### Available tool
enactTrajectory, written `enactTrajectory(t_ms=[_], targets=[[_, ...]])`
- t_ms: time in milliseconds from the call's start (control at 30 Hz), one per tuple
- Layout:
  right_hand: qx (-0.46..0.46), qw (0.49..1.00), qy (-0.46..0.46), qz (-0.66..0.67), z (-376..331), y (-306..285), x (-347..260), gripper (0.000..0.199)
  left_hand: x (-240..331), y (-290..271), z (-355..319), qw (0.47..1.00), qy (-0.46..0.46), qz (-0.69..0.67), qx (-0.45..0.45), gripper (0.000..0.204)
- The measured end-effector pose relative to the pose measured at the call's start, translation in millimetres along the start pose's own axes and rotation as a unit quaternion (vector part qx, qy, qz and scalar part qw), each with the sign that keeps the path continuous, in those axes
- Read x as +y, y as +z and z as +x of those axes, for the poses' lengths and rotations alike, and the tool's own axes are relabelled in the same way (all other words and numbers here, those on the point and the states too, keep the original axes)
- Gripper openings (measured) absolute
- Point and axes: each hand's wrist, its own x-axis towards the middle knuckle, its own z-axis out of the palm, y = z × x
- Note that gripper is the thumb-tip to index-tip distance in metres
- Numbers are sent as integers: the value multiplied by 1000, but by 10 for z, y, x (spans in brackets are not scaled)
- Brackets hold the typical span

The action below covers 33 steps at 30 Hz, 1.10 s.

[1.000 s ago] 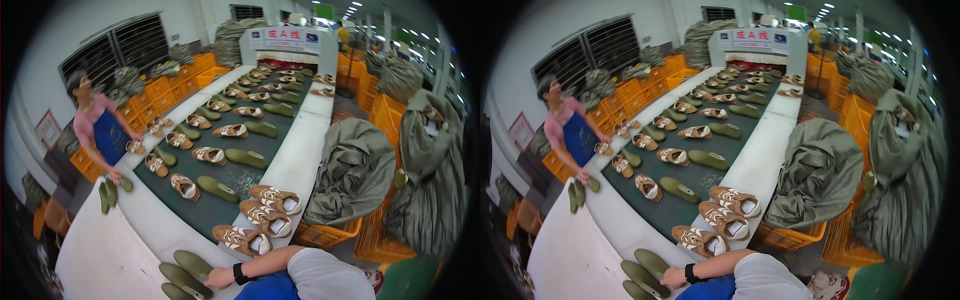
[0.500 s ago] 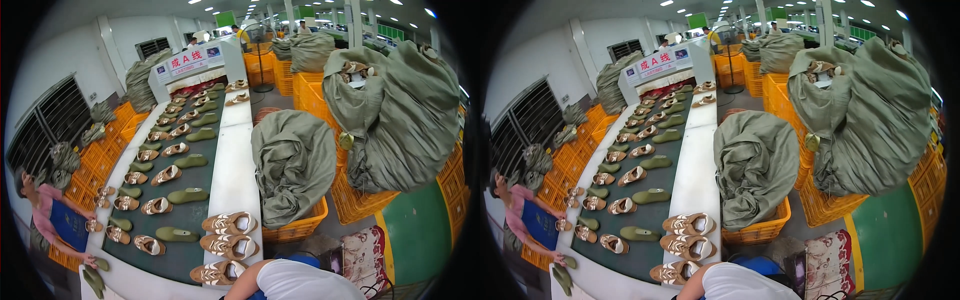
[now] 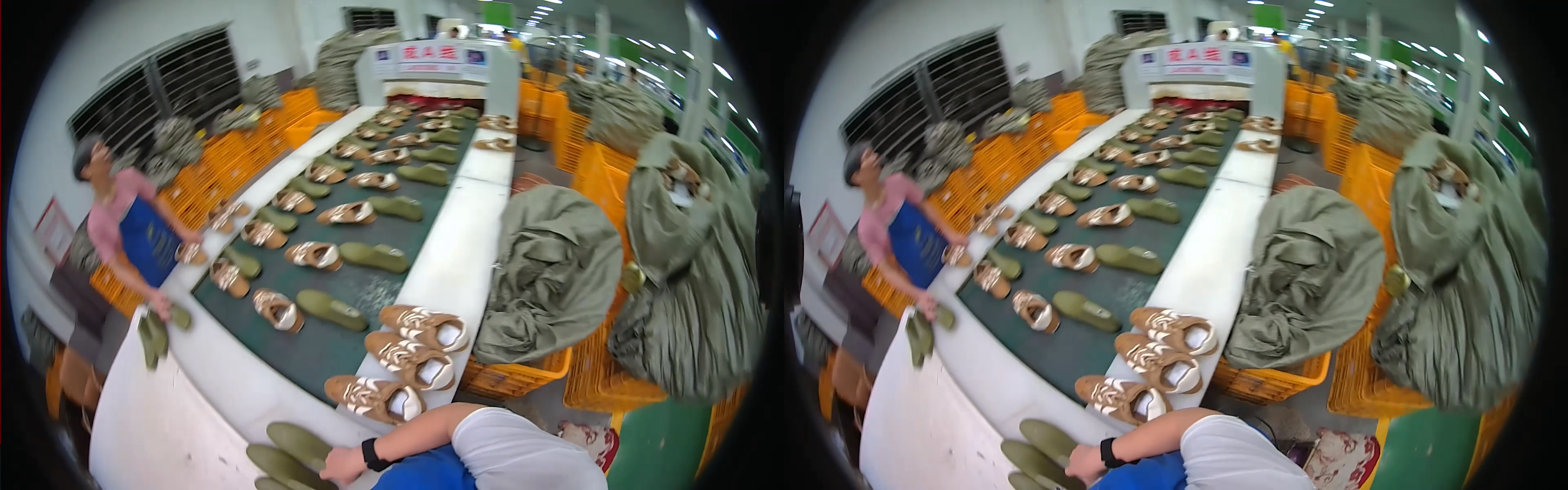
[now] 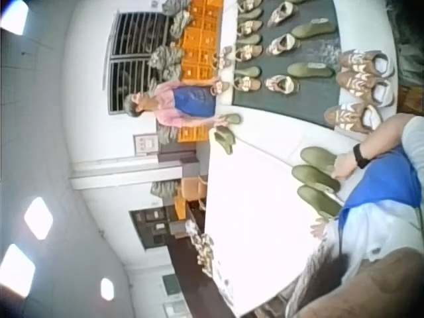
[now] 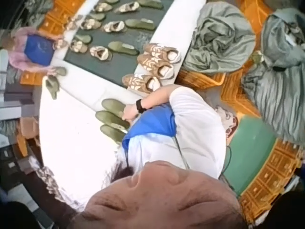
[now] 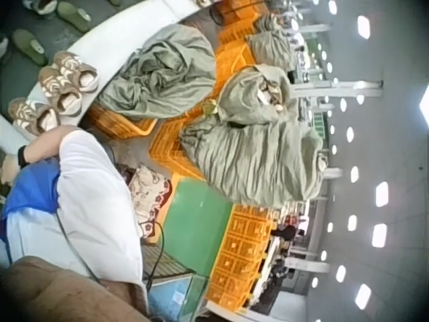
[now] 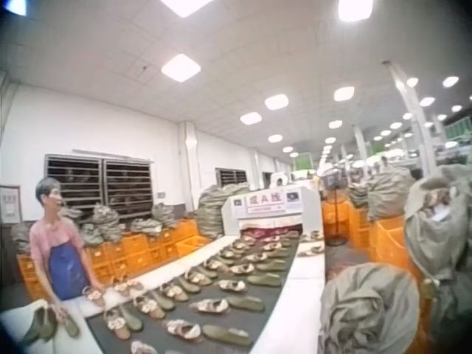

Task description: Take shoes out of the bag and put them on the table, then put the plastic shoe stays inside the shoes.

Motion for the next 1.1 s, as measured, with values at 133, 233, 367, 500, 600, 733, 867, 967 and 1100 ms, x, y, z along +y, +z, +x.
enactTrajectory(t_ms=[133, 233, 367, 500, 600, 733, 867, 967, 1100], targets=[[-11, 1000, -16, 16, 67, 74, 60, 27, -536, -138, -322, 997, -45, 62, 13, 51], [-21, 1000, -14, 13, 101, 89, 13, 28, -559, -155, -329, 987, -105, 10, -118, 55], [-45, 999, 13, 1, 101, 71, -16, 28, -571, -175, -310, 956, -149, -57, -246, 60], [-49, 999, -2, 7, 51, 28, 6, 27, -431, -171, -280, 960, -158, -62, -224, 60], [-25, 999, -6, 20, 22, 139, 83, 28, -232, -152, -206, 963, -160, -76, -204, 60], [41, 999, 20, 27, -116, 225, 76, 38, -22, -99, -107, 967, -150, -100, -180, 60], [35, 993, 2, 109, -321, 451, 151, 61, 724, -236, -108, 966, -108, -163, -170, 60], [-6, 994, -65, 92, -665, 613, 536, 61, 1450, -474, -157, 959, -51, -225, -165, 60], [121, 973, 127, 151, -1921, 50, 185, 39, 1564, -318, -247, 957, 2, -244, -155, 60]])
